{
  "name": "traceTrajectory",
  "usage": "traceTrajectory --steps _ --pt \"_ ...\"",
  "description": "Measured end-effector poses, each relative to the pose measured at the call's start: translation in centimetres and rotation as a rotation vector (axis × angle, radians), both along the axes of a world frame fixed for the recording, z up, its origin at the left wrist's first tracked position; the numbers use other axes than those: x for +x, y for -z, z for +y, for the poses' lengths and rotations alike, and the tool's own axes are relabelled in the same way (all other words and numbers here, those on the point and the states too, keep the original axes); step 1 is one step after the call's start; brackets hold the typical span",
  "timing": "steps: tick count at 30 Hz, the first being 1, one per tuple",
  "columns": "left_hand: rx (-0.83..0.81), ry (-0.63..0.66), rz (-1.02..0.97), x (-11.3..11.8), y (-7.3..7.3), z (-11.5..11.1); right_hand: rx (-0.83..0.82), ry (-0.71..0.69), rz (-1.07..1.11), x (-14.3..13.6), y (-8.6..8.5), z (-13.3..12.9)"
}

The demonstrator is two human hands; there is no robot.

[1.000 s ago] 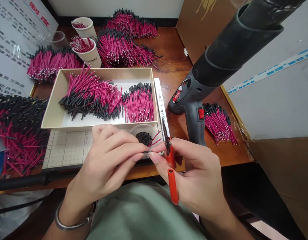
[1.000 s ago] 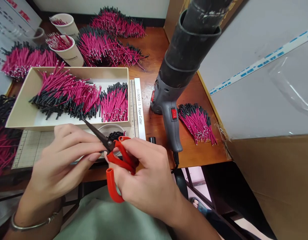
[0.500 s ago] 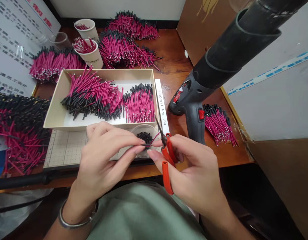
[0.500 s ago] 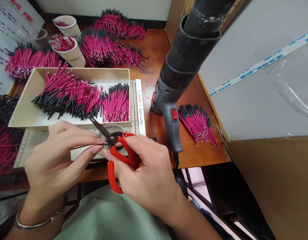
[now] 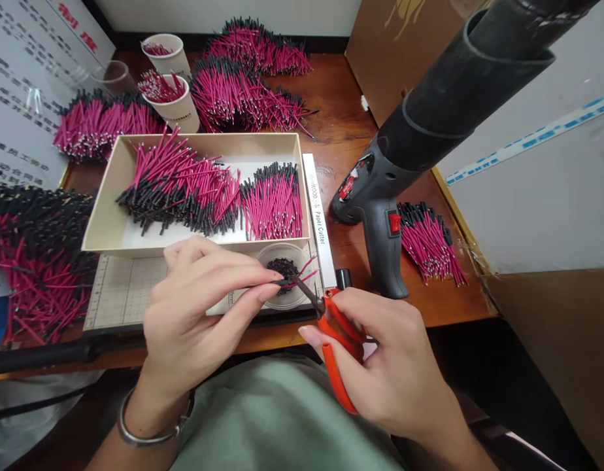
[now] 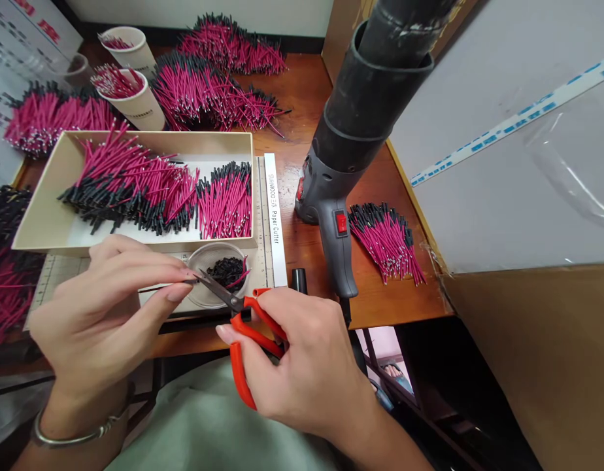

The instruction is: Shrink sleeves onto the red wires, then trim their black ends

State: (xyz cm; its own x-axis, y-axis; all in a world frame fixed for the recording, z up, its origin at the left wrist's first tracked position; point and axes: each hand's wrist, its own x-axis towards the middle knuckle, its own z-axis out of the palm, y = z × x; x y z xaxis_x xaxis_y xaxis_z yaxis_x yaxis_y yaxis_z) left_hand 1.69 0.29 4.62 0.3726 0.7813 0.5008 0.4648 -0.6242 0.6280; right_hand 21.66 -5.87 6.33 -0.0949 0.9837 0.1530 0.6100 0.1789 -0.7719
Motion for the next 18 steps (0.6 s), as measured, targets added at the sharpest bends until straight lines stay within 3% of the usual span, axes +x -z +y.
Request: traceTrajectory --steps 18 --pt "0.029 0.012 -0.023 -0.04 0.67 0.01 -0.003 -0.038 0.074 -0.14 0.36 0.14"
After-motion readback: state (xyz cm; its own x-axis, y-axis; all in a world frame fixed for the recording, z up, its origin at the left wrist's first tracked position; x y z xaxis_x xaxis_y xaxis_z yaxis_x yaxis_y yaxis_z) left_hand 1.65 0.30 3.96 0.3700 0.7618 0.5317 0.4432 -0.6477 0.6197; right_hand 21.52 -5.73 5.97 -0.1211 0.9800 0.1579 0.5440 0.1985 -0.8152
